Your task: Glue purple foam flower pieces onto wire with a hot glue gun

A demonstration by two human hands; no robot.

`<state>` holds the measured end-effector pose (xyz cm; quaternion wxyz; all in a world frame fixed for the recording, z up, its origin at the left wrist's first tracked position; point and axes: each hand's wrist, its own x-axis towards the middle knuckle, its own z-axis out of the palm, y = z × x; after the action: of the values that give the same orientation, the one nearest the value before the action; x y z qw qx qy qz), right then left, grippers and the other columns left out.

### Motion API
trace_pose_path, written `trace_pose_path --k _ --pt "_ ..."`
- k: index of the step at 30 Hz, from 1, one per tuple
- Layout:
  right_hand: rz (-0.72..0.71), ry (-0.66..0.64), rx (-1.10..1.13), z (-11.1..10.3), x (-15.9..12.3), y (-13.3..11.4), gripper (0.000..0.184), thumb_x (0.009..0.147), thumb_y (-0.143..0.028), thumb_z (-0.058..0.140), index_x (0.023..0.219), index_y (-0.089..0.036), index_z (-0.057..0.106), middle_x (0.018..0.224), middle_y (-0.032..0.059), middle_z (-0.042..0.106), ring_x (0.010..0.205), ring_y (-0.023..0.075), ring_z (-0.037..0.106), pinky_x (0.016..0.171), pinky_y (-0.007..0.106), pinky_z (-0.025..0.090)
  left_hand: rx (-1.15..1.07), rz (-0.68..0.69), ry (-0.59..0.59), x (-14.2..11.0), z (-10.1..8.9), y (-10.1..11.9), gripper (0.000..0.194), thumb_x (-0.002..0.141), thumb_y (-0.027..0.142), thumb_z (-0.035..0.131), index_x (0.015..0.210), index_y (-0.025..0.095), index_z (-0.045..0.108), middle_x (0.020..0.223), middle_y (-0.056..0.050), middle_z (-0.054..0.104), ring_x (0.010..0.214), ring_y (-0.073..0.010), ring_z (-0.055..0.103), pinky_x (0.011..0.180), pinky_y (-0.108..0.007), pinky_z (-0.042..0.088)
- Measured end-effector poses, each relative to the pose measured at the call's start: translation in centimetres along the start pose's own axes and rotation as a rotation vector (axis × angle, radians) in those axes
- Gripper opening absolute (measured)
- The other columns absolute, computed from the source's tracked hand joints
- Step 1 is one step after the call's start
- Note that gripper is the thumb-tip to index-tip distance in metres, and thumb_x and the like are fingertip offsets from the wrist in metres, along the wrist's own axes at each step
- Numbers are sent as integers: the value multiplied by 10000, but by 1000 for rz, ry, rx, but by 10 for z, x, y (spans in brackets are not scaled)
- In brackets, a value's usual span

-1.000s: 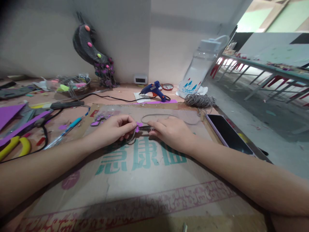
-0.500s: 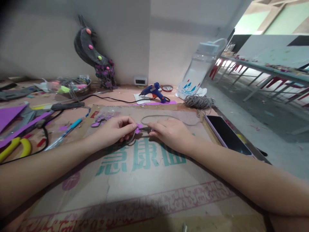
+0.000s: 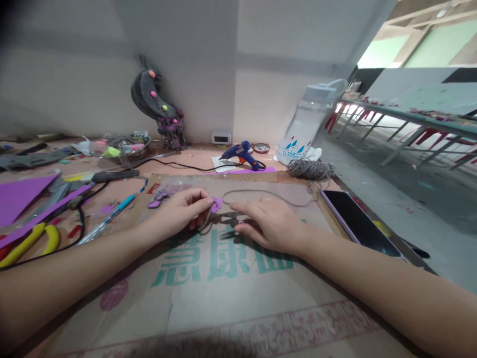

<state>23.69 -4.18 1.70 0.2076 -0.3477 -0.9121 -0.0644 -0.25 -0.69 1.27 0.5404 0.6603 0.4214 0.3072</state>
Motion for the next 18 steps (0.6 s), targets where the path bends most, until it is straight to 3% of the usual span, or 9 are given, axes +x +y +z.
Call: trace_pose_path --k 7,11,13,15,16,18 --pt "-131 -155 55 0 0 -9 307 936 -429 509 1067 -167 604 838 61 657 730 179 558 684 305 404 -27 11 64 0 -1 1 297 851 444 563 737 178 498 485 74 451 373 -48 375 364 -151 265" --pt "-108 -104 176 0 4 -7 314 936 -424 510 1037 -155 635 873 82 660 814 203 570 763 348 424 -22 23 43 -2 0 2 290 864 434 549 743 176 504 500 69 460 392 -50 386 375 -154 267" --pt "31 -52 236 -4 9 -10 276 948 -383 489 940 -164 658 840 76 670 806 202 591 759 352 442 -22 21 27 -3 1 3 303 863 447 550 737 175 505 498 67 457 400 -58 394 380 -161 268" --pt "268 -6 345 -12 17 -16 278 957 -346 465 859 -176 662 792 59 685 757 188 623 706 328 473 -27 46 2 -4 3 3 309 865 443 550 721 173 507 495 65 453 415 -66 409 403 -172 298" --pt "388 2 428 -15 22 -19 274 958 -339 460 866 -180 663 796 52 698 741 180 642 671 309 489 -25 71 -9 -4 4 2 309 867 439 549 715 172 513 499 61 462 428 -72 424 422 -180 322" --pt "501 9 551 -20 29 -24 234 938 -336 493 928 -190 675 864 51 723 759 180 672 634 286 514 9 125 -14 -6 5 2 305 872 434 542 721 169 543 529 44 511 475 -90 478 470 -195 374"
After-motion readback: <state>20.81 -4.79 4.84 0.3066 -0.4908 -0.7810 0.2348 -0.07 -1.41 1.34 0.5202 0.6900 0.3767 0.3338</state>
